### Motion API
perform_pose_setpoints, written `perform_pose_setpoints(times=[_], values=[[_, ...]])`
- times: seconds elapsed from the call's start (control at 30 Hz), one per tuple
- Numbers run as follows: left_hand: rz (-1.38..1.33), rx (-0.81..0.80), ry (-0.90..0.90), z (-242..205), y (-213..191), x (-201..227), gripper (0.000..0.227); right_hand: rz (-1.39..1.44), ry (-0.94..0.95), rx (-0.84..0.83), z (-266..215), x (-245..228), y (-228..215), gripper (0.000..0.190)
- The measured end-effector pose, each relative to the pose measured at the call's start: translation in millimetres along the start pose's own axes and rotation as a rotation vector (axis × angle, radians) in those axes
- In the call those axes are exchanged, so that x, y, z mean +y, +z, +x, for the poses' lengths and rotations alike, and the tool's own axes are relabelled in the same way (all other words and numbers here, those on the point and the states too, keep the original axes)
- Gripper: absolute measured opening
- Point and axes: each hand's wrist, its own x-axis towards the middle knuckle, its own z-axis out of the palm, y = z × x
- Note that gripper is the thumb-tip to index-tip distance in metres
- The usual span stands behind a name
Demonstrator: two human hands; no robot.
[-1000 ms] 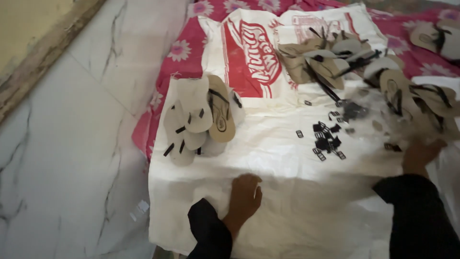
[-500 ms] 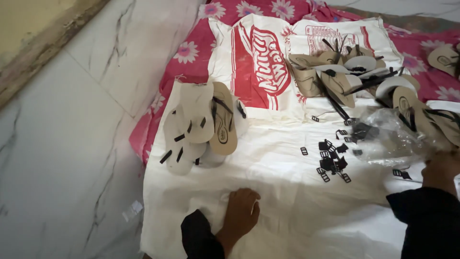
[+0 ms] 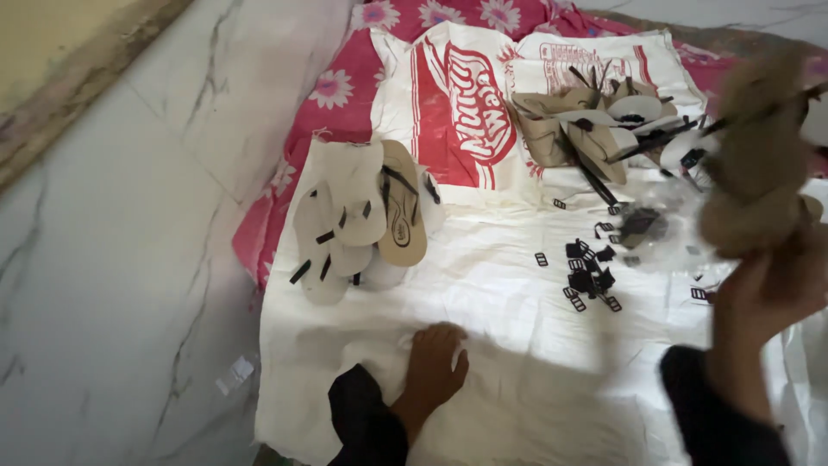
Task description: Attaching straps and buckles to sandal soles.
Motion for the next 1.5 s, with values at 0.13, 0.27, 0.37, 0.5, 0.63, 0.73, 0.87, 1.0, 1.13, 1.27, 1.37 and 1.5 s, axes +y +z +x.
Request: perform_pose_setpoints(times=[0.13, 0.27, 0.37, 0.5, 0.63, 0.73, 0.87, 1.0, 1.13, 1.27, 1.37, 1.5], values=[[0.004, 0.004, -0.018, -7, 5, 0, 0.061, -0.116, 0.151, 0.037, -86, -101, 58, 0.024], [0.053, 0.213, 0.147, -11, 3, 3, 0.071, -0.05, 0.638, 0.023, -161, -154, 91, 0.034], [0.021, 0.205, 0.186, -17, 17, -7, 0.087, 0.137, 0.853, -0.039, -189, -183, 95, 0.037], [-0.187, 0.214, 0.067, -7, -10, 20, 0.061, 0.127, 0.947, -0.085, -186, -200, 92, 0.044], [-0.55, 0.254, -0.136, 1, -12, 39, 0.026, 0.594, 0.809, -0.124, -196, -157, 94, 0.063], [-0.856, 0.25, -0.323, -4, 9, 40, 0.017, 0.28, 0.682, -0.193, -216, -129, 105, 0.059], [-1.003, 0.25, -0.44, -8, 28, 29, 0.018, -0.141, 0.617, -0.447, -256, -90, 115, 0.051], [-1.011, 0.24, -0.535, -21, 58, 5, 0.018, -0.22, 0.729, -0.5, -274, -90, 122, 0.044], [-1.09, 0.15, -0.618, -27, 78, -10, 0.048, -0.212, 0.904, -0.65, -261, -108, 122, 0.048], [-0.953, -0.083, -0.479, -18, 36, 22, 0.092, -0.548, 0.593, -0.856, -262, -106, 122, 0.055], [-0.983, -0.138, -0.469, -20, 38, 28, 0.093, -0.567, 0.581, -0.844, -275, -100, 122, 0.055], [-0.99, -0.161, -0.403, -35, 62, 6, 0.088, -0.503, 0.767, -0.774, -261, -118, 122, 0.047]])
